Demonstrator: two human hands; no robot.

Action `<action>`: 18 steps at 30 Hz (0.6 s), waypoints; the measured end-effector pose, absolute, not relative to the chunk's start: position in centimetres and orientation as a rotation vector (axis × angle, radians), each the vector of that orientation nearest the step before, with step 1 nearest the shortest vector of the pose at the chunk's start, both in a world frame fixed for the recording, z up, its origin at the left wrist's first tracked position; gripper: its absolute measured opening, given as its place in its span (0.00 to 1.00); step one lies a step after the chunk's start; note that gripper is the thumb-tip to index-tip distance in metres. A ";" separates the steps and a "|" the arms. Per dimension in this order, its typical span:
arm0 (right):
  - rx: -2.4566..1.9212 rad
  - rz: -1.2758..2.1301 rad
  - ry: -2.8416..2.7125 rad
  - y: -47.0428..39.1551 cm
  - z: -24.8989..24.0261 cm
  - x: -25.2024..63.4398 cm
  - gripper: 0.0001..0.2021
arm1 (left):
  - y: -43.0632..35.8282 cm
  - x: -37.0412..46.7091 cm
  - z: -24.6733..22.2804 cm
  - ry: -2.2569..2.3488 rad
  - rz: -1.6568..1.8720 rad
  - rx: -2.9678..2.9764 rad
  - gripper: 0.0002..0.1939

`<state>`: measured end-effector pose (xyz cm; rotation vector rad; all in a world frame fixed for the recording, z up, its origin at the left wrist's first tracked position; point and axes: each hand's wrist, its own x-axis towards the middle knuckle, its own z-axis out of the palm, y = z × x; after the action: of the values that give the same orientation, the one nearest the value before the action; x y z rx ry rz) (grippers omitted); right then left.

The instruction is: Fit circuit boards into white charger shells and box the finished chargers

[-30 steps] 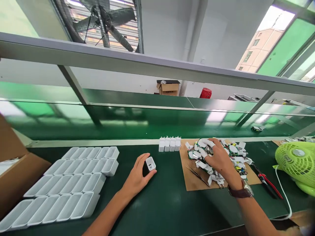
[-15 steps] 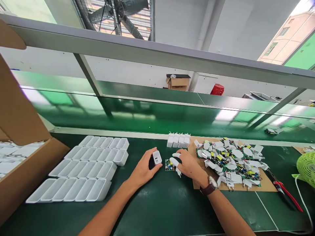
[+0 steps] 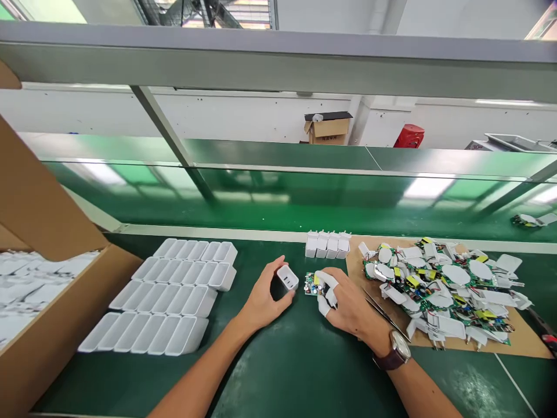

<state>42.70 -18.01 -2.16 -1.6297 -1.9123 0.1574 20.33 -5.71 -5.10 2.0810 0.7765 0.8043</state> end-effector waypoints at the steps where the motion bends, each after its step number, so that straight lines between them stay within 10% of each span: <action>1: -1.636 0.155 -1.872 -18.0 -2.2 42.8 0.22 | -5.7 20.4 -5.1 0.828 0.805 2.097 0.37; 7: -1.525 0.064 -1.687 -18.0 -2.5 42.9 0.26 | -5.6 19.7 -4.5 0.823 0.612 2.099 0.53; 18: -1.358 0.125 -1.772 -19.1 -1.5 41.0 0.31 | -5.9 20.7 -4.7 0.593 0.913 2.420 0.32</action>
<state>40.95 -19.06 -1.48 -1.3577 -1.7722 0.1250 20.68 -5.91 -4.68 2.4200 0.5929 0.9127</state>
